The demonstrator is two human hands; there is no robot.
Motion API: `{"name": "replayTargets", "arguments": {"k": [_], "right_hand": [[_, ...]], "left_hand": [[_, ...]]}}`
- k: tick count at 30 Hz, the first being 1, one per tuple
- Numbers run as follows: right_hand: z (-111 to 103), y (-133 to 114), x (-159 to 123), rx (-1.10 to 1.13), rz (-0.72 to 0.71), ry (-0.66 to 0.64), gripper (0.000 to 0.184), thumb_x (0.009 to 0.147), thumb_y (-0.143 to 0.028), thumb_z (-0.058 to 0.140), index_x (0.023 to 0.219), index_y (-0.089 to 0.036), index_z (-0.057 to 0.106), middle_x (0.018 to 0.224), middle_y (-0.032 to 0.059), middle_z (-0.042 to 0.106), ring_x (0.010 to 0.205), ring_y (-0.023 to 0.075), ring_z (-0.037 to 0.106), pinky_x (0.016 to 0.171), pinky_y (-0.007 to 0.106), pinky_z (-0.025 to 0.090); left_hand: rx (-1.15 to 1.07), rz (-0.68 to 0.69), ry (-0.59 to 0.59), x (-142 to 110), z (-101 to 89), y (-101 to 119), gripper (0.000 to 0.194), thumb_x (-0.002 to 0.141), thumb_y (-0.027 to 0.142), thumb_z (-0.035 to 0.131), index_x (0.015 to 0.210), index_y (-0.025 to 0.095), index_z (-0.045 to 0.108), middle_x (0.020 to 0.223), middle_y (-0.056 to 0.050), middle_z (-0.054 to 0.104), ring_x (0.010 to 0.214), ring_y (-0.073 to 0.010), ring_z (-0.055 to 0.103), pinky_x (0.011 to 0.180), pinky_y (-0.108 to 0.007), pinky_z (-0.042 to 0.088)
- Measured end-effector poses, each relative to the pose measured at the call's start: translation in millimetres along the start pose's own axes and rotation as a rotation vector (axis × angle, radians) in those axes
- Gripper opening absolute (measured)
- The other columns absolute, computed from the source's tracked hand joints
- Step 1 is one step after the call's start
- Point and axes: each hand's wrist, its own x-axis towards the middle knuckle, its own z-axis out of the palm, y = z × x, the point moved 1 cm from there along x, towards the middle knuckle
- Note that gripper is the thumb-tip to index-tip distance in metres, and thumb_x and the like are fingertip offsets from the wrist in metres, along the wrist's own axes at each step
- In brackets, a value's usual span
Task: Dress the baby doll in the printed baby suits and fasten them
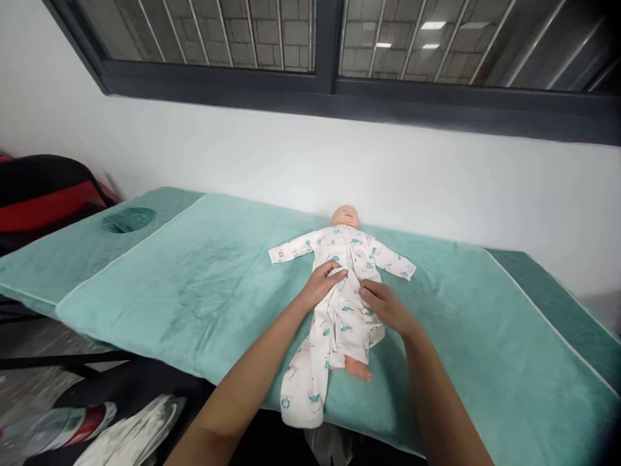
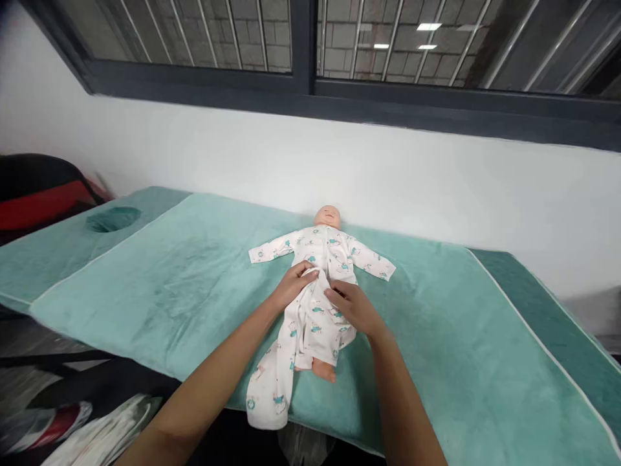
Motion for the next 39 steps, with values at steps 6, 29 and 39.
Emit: {"name": "replayTargets", "arguments": {"k": [6,29,39], "right_hand": [[24.2,3.2,56.6,0.349,0.253,0.015,0.034,0.073,-0.048,0.074,0.071,-0.017,0.061,0.058,-0.0027,0.055,0.056,0.0136,0.049,0.058,0.027,0.038],[28.1,15.7,46.0,0.464,0.052,-0.519,0.027,0.078,-0.041,0.076,0.084,-0.016,0.069,0.076,0.0005,0.063,0.068,0.0129,0.054,0.063,0.025,0.044],[46.7,16.2,38.8,0.428,0.161,-0.188,0.025,0.082,-0.039,0.072,0.073,-0.017,0.063,0.07,-0.0006,0.06,0.066,0.013,0.053,0.063,0.026,0.044]], "left_hand": [[-0.087,0.039,-0.004,41.5,-0.6,19.2,0.036,0.082,0.048,0.067,0.073,0.017,0.052,0.068,0.005,0.044,0.066,-0.0098,0.041,0.064,-0.023,0.033],[-0.276,-0.13,-0.135,25.6,-21.0,6.6,0.035,0.084,0.048,0.068,0.085,0.019,0.049,0.07,0.005,0.052,0.059,-0.0084,0.046,0.059,-0.021,0.038],[0.037,-0.042,0.08,20.5,-11.5,-1.5,0.03,0.088,0.048,0.062,0.089,0.02,0.053,0.075,0.004,0.051,0.068,-0.0111,0.045,0.065,-0.024,0.038]]}}
